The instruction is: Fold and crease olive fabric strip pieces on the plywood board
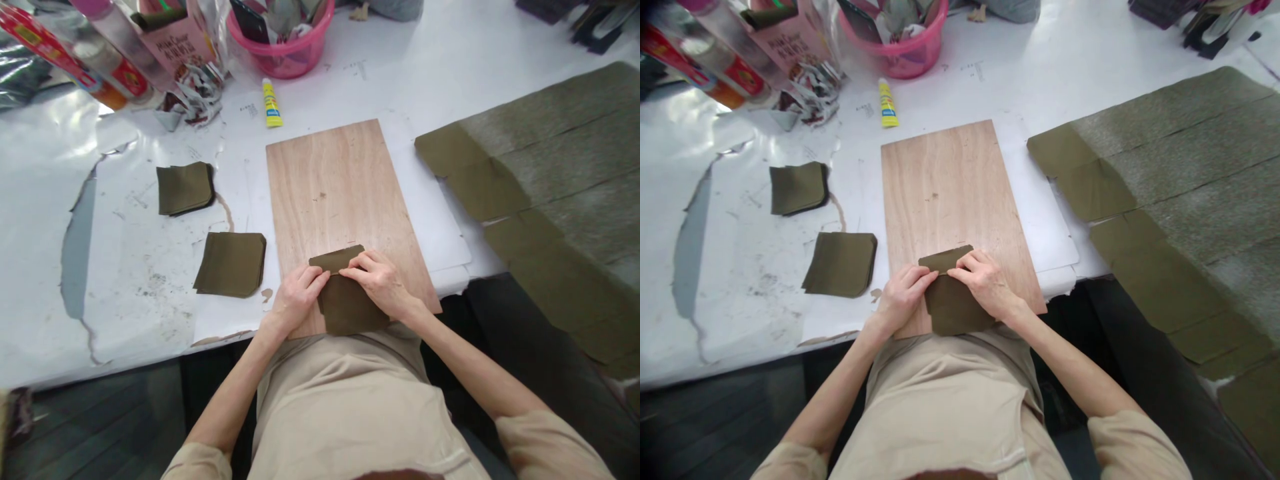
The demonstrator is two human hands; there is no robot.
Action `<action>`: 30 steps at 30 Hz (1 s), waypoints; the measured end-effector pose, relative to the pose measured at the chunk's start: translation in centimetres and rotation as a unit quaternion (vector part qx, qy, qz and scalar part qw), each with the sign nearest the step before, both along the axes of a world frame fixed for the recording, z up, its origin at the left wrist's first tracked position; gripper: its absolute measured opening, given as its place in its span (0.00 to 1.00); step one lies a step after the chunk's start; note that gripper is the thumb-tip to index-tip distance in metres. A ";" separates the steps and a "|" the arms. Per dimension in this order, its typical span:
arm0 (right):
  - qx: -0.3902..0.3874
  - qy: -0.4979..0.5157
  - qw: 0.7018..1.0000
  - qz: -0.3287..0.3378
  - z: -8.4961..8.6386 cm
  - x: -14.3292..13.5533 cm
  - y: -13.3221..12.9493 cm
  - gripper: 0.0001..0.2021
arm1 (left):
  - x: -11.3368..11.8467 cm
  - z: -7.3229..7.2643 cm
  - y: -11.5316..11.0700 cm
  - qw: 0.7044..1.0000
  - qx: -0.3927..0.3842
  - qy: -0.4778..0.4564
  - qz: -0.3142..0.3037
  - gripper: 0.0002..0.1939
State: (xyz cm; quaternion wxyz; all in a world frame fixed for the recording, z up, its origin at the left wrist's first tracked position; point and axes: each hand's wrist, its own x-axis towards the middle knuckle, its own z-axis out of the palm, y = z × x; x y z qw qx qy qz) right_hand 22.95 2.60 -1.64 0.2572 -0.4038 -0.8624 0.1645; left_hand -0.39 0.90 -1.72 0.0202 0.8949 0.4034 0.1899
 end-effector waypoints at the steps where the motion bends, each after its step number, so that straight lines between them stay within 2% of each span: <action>1: 0.001 -0.002 1.000 0.000 0.0 0.0 0.0 0.12 | 0.0 0.0 0.0 1.000 0.003 0.006 -0.003 0.10; 12: 0.039 -0.045 0.998 0.008 0.3 -0.1 -0.2 0.13 | 0.0 0.1 -0.2 0.999 0.019 0.022 -0.017 0.11; 23: 0.040 -0.067 0.997 0.013 0.5 -0.2 -0.2 0.14 | 0.0 0.1 -0.2 0.999 0.019 0.037 -0.018 0.12; 30: 0.057 -0.069 0.996 0.007 0.4 -0.4 -0.2 0.13 | 0.1 0.7 -0.2 0.997 0.025 0.066 -0.032 0.13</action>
